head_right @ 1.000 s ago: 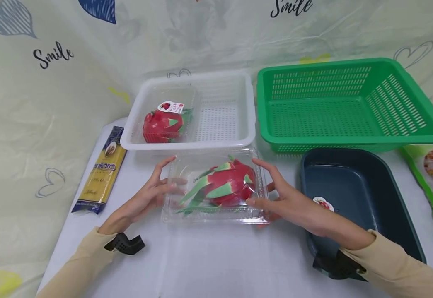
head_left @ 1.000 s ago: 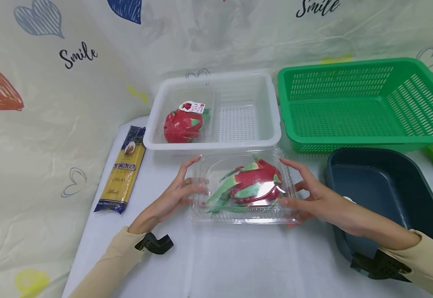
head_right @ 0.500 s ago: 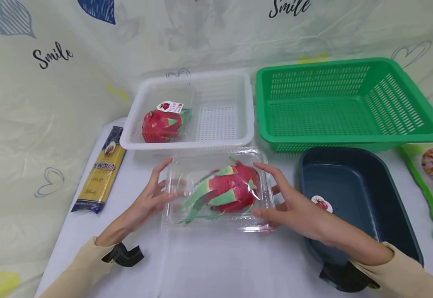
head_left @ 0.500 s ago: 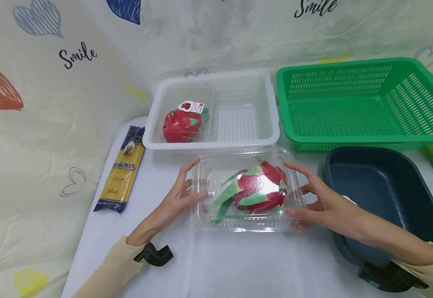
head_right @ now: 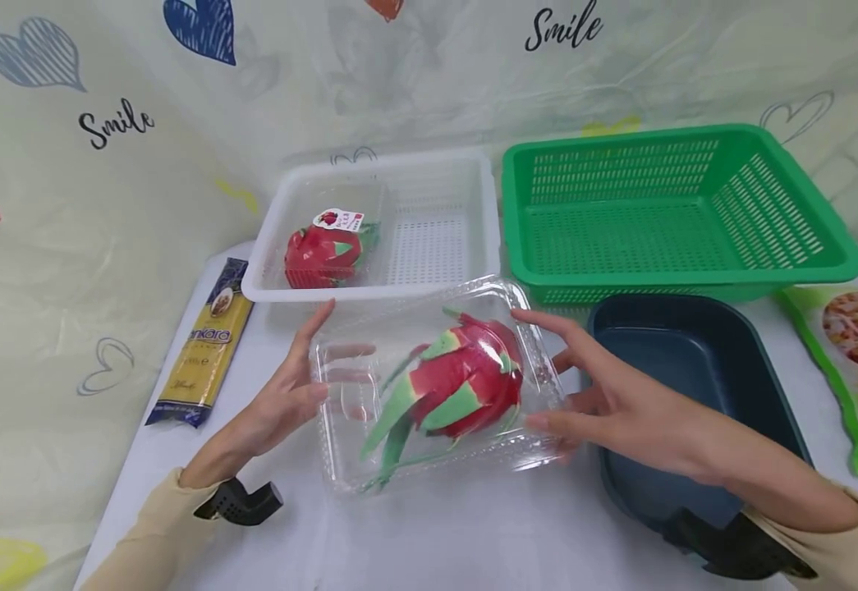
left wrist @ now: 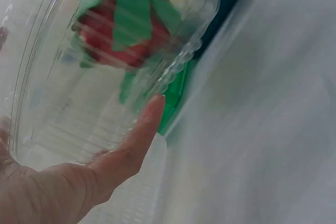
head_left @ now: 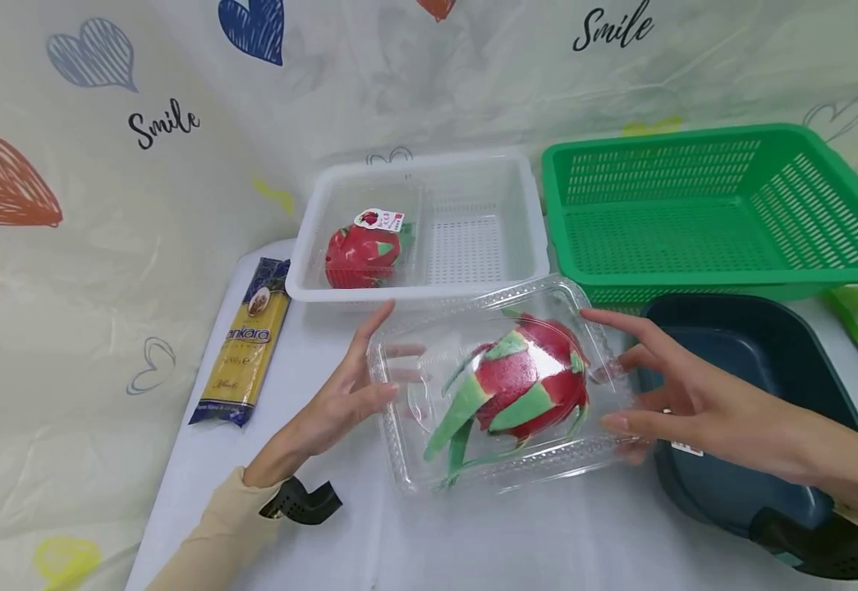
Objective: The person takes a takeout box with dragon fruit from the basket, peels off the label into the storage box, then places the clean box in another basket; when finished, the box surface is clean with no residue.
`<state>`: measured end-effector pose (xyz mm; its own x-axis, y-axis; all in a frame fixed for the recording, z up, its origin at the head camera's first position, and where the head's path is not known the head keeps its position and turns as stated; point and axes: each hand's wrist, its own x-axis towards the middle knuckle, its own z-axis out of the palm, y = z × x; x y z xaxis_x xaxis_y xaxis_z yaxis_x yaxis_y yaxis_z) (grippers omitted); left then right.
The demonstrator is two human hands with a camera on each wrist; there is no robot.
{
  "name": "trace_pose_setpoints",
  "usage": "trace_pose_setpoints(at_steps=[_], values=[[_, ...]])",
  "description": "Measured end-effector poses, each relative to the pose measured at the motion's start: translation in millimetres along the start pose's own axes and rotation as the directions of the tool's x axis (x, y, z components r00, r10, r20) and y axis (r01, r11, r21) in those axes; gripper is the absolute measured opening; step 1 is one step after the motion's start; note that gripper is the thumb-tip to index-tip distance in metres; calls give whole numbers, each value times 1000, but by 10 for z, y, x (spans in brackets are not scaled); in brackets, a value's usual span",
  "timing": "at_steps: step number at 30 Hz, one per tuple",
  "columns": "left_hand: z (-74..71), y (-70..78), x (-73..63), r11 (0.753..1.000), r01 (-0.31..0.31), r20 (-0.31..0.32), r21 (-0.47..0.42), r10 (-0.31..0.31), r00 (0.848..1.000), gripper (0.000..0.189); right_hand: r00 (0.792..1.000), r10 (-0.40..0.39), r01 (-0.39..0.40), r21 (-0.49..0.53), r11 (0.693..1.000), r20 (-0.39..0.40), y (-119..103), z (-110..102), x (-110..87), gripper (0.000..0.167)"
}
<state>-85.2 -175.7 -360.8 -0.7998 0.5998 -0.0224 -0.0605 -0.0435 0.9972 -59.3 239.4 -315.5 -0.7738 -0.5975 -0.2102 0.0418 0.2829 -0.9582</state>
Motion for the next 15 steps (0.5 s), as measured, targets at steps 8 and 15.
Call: trace_pose_setpoints(at_steps=[8, 15], values=[[-43, 4, 14, 992, 36, 116, -123, -22, 993, 70, 1000, -5, 3, -74, 997, -22, -3, -203, -26, 87], [-73, -32, 47, 987, 11, 142, -160, 12, 990, 68, 997, -77, 75, -129, 989, -10, -22, -292, 40, 86]])
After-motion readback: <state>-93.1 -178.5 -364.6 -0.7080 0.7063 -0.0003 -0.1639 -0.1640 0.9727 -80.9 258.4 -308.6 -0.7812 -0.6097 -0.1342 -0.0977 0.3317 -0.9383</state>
